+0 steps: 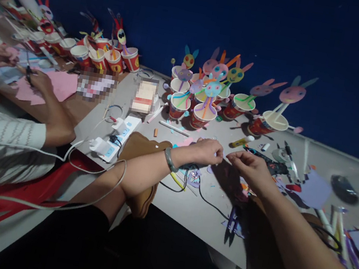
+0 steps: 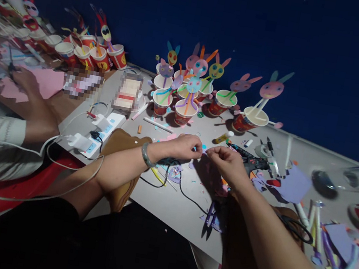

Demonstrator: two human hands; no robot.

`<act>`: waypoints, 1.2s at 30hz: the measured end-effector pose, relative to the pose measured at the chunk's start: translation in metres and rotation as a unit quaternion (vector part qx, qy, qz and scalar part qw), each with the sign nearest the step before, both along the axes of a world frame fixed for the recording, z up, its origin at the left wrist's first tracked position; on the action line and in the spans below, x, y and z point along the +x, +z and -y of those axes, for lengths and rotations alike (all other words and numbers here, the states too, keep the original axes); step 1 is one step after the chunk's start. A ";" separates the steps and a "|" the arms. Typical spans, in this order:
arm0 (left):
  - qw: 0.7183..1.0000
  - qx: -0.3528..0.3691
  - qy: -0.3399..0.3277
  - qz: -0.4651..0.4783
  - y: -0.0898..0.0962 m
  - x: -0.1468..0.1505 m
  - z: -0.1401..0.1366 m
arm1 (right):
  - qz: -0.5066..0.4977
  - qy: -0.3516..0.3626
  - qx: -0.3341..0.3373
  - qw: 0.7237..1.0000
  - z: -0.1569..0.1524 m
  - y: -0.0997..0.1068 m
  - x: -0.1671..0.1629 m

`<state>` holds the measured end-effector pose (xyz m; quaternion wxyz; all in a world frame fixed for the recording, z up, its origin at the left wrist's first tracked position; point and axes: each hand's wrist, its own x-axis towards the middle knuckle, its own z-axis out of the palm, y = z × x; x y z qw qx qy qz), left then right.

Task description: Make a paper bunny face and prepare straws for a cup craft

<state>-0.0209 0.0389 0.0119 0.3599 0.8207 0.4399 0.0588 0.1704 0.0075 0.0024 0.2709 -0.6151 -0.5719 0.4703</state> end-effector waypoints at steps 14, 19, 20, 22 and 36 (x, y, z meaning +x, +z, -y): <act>0.994 0.079 0.010 -0.074 -0.012 -0.002 -0.002 | 0.077 0.027 0.001 0.997 0.000 -0.018 0.016; 0.990 0.100 -0.006 -0.098 -0.015 -0.001 -0.002 | 0.120 0.052 0.032 0.991 0.001 -0.023 0.009; 0.990 0.105 -0.006 -0.098 -0.016 -0.001 -0.002 | 0.134 0.061 0.041 0.988 0.000 -0.024 0.006; 0.989 0.110 -0.007 -0.100 -0.019 -0.001 -0.002 | 0.170 0.084 0.067 0.980 -0.001 -0.025 0.001; 0.982 0.146 -0.034 -0.117 -0.034 0.001 -0.002 | 0.374 0.161 0.117 0.906 -0.014 -0.034 -0.011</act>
